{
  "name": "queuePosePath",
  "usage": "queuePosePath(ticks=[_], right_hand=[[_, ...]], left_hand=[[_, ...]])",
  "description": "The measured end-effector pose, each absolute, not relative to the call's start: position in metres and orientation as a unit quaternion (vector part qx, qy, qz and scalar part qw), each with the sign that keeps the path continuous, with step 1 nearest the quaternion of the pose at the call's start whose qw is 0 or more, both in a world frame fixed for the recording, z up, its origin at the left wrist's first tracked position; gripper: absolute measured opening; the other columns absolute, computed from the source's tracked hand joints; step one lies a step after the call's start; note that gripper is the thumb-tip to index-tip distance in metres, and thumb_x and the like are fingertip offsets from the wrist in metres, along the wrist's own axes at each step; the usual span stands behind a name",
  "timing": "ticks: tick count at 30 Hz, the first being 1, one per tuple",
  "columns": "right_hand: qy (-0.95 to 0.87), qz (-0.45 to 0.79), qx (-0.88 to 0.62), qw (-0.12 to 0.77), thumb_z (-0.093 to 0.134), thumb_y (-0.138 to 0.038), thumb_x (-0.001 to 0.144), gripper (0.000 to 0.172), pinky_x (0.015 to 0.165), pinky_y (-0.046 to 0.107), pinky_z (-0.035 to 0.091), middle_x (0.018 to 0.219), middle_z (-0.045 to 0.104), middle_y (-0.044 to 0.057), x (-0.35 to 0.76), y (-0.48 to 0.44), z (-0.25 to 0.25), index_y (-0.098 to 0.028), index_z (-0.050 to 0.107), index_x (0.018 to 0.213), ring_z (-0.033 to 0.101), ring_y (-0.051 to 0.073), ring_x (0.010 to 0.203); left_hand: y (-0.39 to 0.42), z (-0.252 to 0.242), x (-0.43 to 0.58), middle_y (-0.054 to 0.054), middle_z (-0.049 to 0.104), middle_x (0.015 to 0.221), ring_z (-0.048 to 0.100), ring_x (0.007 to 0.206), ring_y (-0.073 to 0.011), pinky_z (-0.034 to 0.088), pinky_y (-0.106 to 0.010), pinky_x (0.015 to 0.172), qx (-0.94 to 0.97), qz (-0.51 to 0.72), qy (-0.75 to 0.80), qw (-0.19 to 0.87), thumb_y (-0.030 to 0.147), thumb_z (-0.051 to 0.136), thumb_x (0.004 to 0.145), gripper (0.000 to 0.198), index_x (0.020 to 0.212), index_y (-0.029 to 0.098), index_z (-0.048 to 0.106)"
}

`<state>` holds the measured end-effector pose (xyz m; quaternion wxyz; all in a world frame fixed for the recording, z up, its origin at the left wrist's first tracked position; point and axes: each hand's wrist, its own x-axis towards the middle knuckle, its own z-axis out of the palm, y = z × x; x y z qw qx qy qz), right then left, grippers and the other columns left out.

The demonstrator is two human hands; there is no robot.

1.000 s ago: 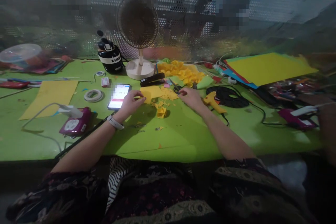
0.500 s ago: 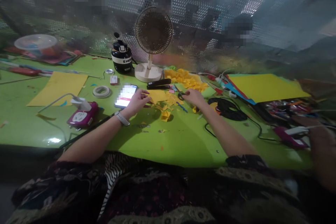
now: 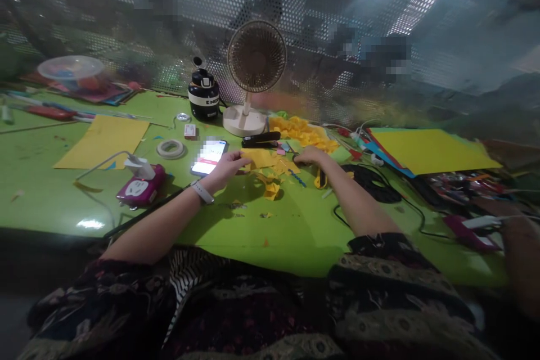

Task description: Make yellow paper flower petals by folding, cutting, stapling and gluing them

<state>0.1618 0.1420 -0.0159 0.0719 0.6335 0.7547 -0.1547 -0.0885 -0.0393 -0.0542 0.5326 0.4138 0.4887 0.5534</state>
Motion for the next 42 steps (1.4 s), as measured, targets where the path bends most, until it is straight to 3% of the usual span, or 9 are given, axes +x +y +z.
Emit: queuePosePath(ticks=[5, 8, 15, 17, 20, 27, 33, 38, 42], right_hand=[[0.721, -0.234, 0.652, 0.014, 0.069, -0.020, 0.073, 0.018, 0.047, 0.022, 0.044, 0.045, 0.058, 0.004, 0.175, 0.124, -0.003, -0.014, 0.063, 0.057, 0.057, 0.014, 0.046], [0.700, -0.288, 0.652, -0.040, 0.068, -0.017, 0.078, 0.018, 0.045, 0.019, 0.044, 0.046, 0.060, 0.003, 0.188, 0.111, 0.001, -0.013, 0.063, 0.061, 0.056, 0.012, 0.044], [0.653, -0.424, 0.599, -0.185, 0.063, -0.021, 0.091, 0.005, 0.054, 0.018, 0.055, 0.084, 0.075, 0.007, 0.199, 0.065, -0.011, -0.016, 0.062, 0.089, 0.066, 0.009, 0.057], [0.580, -0.563, 0.531, -0.255, 0.072, -0.024, 0.085, 0.013, 0.052, 0.018, 0.054, 0.086, 0.075, 0.006, 0.190, 0.047, -0.016, -0.017, 0.061, 0.089, 0.067, 0.009, 0.057], [0.539, -0.638, 0.472, -0.281, 0.078, -0.023, 0.078, 0.024, 0.054, 0.016, 0.055, 0.089, 0.073, 0.003, 0.170, 0.023, -0.024, -0.019, 0.059, 0.092, 0.070, 0.009, 0.064], [0.543, -0.637, 0.392, -0.382, 0.093, -0.026, 0.051, 0.063, 0.071, 0.028, 0.061, 0.094, 0.064, -0.001, 0.150, -0.005, -0.037, -0.022, 0.051, 0.098, 0.067, 0.014, 0.083], [0.576, -0.616, 0.378, -0.382, 0.089, -0.028, 0.054, 0.063, 0.085, 0.034, 0.057, 0.101, 0.061, 0.000, 0.151, -0.014, -0.034, -0.024, 0.048, 0.103, 0.064, 0.013, 0.082], [0.608, -0.593, 0.371, -0.376, 0.086, -0.028, 0.062, 0.059, 0.086, 0.032, 0.056, 0.109, 0.060, 0.002, 0.151, -0.026, -0.027, -0.025, 0.047, 0.106, 0.064, 0.012, 0.083], [0.600, -0.604, 0.369, -0.373, 0.088, -0.034, 0.060, 0.059, 0.082, 0.033, 0.058, 0.105, 0.061, 0.002, 0.153, -0.024, -0.026, -0.023, 0.051, 0.104, 0.064, 0.013, 0.082]], left_hand=[[-0.041, -0.053, -0.084, -0.006, 0.069, 0.092, 0.069, 0.074, -0.0150, 0.062, -0.035, 0.071, 0.347, 0.547, 0.478, 0.593, 0.021, 0.073, 0.081, 0.019, 0.090, 0.017, 0.056], [-0.044, -0.052, -0.079, -0.005, 0.069, 0.090, 0.070, 0.074, -0.0147, 0.062, -0.032, 0.067, 0.333, 0.541, 0.475, 0.609, 0.017, 0.072, 0.081, 0.020, 0.090, 0.017, 0.054], [-0.053, -0.048, -0.068, -0.004, 0.069, 0.093, 0.067, 0.078, -0.0138, 0.059, -0.028, 0.066, 0.333, 0.526, 0.462, 0.632, 0.014, 0.077, 0.074, 0.029, 0.097, 0.017, 0.060], [-0.056, -0.047, -0.065, -0.003, 0.068, 0.092, 0.067, 0.078, -0.0135, 0.059, -0.027, 0.065, 0.342, 0.518, 0.457, 0.637, 0.015, 0.079, 0.072, 0.027, 0.093, 0.016, 0.062], [-0.062, -0.045, -0.061, -0.004, 0.069, 0.093, 0.066, 0.079, -0.0138, 0.058, -0.026, 0.063, 0.361, 0.506, 0.459, 0.635, 0.018, 0.080, 0.071, 0.026, 0.091, 0.016, 0.065], [-0.072, -0.038, -0.050, -0.008, 0.072, 0.103, 0.070, 0.084, -0.0170, 0.060, -0.030, 0.069, 0.420, 0.486, 0.480, 0.597, 0.020, 0.078, 0.076, 0.024, 0.097, 0.015, 0.067], [-0.077, -0.036, -0.045, -0.008, 0.075, 0.097, 0.072, 0.079, -0.0175, 0.059, -0.027, 0.064, 0.431, 0.476, 0.459, 0.613, 0.020, 0.079, 0.075, 0.018, 0.088, 0.015, 0.068], [-0.078, -0.038, -0.044, -0.007, 0.076, 0.091, 0.073, 0.078, -0.0194, 0.058, -0.026, 0.060, 0.405, 0.446, 0.433, 0.671, 0.021, 0.085, 0.068, 0.036, 0.100, 0.016, 0.068], [-0.077, -0.038, -0.046, -0.007, 0.076, 0.089, 0.071, 0.075, -0.0162, 0.057, -0.024, 0.062, 0.388, 0.449, 0.444, 0.671, 0.021, 0.089, 0.063, 0.038, 0.095, 0.013, 0.071]])
